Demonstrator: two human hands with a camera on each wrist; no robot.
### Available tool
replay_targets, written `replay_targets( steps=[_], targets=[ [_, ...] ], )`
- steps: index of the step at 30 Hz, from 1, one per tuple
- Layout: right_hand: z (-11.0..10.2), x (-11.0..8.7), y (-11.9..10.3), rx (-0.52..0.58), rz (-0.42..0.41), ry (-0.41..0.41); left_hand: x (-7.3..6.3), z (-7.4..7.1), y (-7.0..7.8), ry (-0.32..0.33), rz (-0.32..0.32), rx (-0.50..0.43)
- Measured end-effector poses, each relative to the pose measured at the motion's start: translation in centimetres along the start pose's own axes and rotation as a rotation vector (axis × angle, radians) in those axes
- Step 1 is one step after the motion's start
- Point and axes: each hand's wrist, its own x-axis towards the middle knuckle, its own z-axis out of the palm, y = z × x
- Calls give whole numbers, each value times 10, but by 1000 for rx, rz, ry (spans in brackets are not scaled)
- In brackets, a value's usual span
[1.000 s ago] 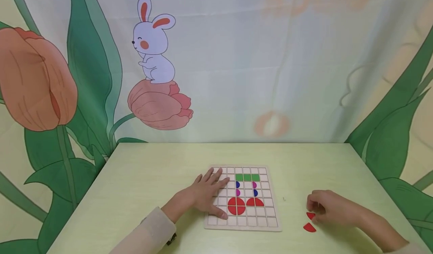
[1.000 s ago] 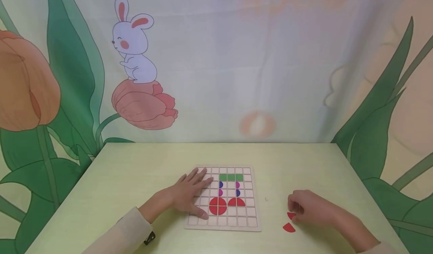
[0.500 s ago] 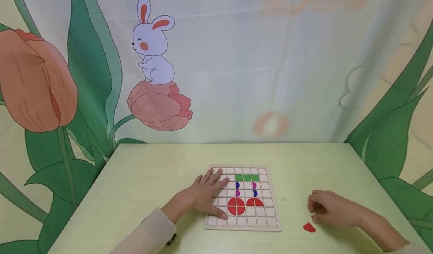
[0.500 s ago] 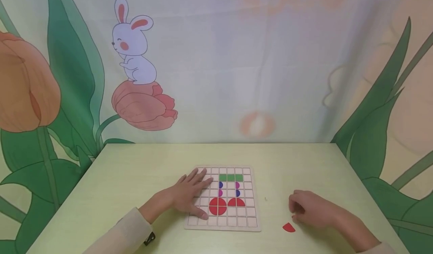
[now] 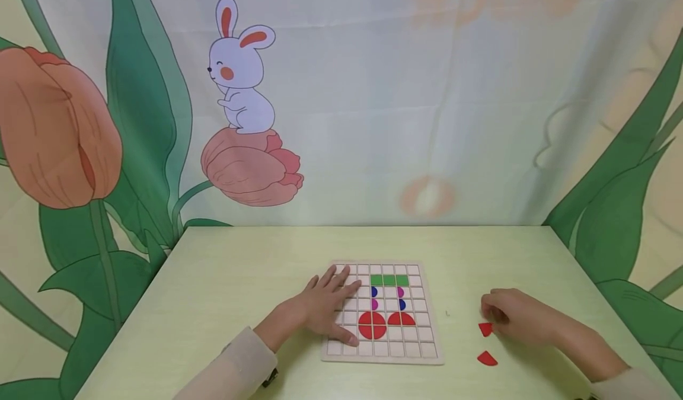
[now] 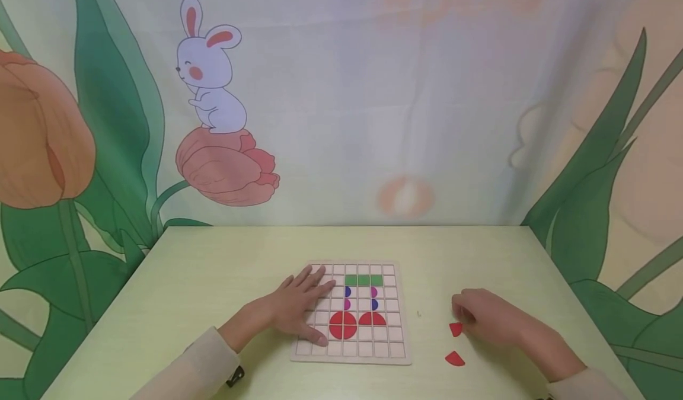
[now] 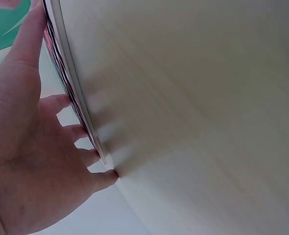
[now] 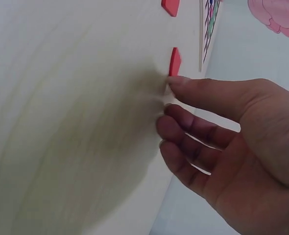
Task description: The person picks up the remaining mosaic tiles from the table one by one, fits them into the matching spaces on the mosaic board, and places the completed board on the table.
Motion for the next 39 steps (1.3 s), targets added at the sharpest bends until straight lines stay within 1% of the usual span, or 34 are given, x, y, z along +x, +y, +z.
replay_targets(
  steps=[3, 6, 9, 12, 17, 22, 26, 31, 39],
  targets=[
    [1, 7, 0, 10, 29, 6, 0, 1, 0, -2, 0, -2],
    [0, 10, -3, 32, 54, -21, 1, 1, 0, -1, 3, -3],
    [-1, 8, -7, 63, 55, -59, 1, 2, -1, -3, 3, 1],
    [0, 6, -11, 72, 47, -74, 1, 1, -1, -1, 0, 11],
    [5, 7, -15, 52, 23, -32, 2, 1, -2, 2, 2, 23],
    [9, 11, -15, 46, -3, 5, 2, 2, -3, 4, 5, 10],
    [10, 13, -15, 49, -12, 13, 2, 1, -2, 2, 3, 9],
    [8, 11, -15, 53, -23, 20, 2, 2, -3, 3, 3, 10],
    [8, 10, -19, -9, 1, 36, 2, 2, -3, 7, 1, 12]
  ],
)
